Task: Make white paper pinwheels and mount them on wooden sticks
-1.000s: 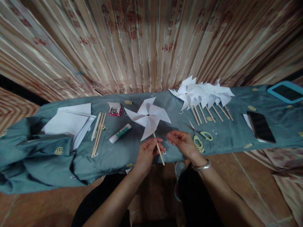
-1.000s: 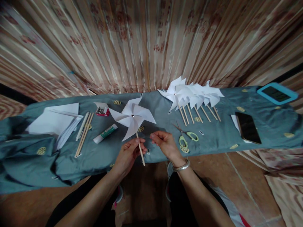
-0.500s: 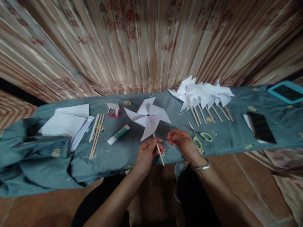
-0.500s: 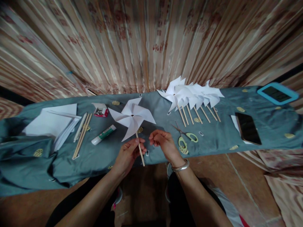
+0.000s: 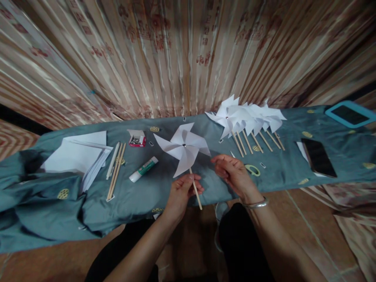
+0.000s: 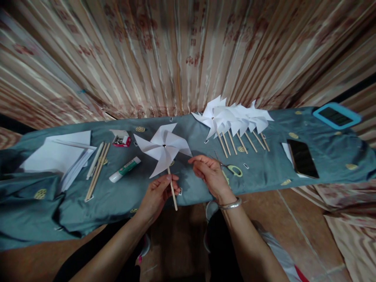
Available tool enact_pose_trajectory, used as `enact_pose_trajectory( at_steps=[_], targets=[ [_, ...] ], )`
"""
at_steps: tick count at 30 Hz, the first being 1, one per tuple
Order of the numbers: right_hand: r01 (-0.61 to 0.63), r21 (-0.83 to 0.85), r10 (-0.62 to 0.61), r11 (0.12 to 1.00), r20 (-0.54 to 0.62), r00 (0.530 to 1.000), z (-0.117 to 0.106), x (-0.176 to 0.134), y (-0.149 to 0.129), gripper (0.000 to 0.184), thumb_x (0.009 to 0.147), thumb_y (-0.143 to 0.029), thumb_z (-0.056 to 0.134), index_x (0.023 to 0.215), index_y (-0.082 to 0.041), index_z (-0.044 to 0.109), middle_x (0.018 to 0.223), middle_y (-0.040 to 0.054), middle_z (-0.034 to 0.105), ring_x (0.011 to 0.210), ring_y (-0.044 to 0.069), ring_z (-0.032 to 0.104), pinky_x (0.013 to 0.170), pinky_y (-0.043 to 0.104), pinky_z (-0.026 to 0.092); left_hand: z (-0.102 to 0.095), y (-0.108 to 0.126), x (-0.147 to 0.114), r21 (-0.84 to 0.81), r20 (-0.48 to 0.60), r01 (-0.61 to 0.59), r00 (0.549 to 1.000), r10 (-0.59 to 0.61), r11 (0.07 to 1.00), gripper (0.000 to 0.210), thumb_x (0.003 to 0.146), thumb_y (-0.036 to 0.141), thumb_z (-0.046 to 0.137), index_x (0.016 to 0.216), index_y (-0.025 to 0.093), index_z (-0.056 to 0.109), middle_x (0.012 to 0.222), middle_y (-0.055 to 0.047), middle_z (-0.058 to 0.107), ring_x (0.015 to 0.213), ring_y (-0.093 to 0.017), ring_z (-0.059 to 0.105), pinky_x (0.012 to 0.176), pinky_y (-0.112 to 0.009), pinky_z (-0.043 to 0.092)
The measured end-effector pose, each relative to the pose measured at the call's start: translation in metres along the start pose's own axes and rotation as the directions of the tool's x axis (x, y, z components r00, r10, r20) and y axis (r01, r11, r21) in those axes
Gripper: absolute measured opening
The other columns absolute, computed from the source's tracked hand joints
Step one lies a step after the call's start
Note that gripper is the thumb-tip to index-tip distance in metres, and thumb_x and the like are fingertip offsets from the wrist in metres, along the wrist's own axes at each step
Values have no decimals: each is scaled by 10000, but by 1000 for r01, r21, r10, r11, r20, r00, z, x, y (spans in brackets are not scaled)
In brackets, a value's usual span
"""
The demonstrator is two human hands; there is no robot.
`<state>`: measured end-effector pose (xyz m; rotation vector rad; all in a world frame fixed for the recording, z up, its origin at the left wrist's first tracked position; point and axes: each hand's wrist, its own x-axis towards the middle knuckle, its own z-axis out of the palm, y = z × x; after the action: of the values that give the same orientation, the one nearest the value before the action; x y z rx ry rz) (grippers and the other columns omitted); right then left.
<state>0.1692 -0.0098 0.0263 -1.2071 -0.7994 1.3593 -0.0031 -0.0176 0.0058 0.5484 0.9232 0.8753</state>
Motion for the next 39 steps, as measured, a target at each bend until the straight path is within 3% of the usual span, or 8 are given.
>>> enact_pose_trajectory(
  at_steps=[5,12,17,21,32,39],
  targets=[
    [10,-32,-10,999,26,1000,4,-2,4,318,672,-478,795,720,-181,694,548,-51,472,470,61,291,451,237,188,2,2,0,-6,8,0,1000,1,1000,423,619,507,837,747,124,715,586,-3,650,534,-106,600,588,-228,495],
    [48,-173,-45,984,22,999,-3,4,6,416,668,-592,769,695,-186,684,515,-47,474,482,74,352,445,229,231,4,1,2,20,36,3,999,-4,1000,446,610,536,833,743,126,718,578,-1,649,533,-108,600,578,-229,496],
    [56,-297,-26,953,102,994,2,2,12,379,674,-558,773,679,-183,718,569,-28,578,528,87,446,494,233,351,8,0,2,29,66,1,998,-3,1000,435,632,540,817,747,132,720,580,-1,643,538,-106,594,593,-231,502],
    [43,-262,12,964,204,979,14,-2,17,346,698,-541,756,650,-200,728,598,5,654,555,126,547,552,272,461,10,-2,1,66,90,-15,996,9,998,422,652,545,798,654,139,683,581,-7,633,539,-109,587,588,-234,502],
    [-84,-120,107,989,202,973,23,-3,18,381,633,-549,799,575,-190,684,475,-15,600,435,103,512,453,248,445,8,-5,4,106,102,-24,995,13,994,425,668,549,779,616,142,667,560,-21,640,512,-110,574,585,-241,505],
    [-134,-127,158,983,204,966,22,-3,18,428,641,-567,783,561,-178,625,455,-18,590,401,98,509,428,243,431,8,-6,4,69,100,10,995,-16,998,428,619,542,818,712,139,710,562,-6,654,510,-112,590,574,-238,513]
  ],
)
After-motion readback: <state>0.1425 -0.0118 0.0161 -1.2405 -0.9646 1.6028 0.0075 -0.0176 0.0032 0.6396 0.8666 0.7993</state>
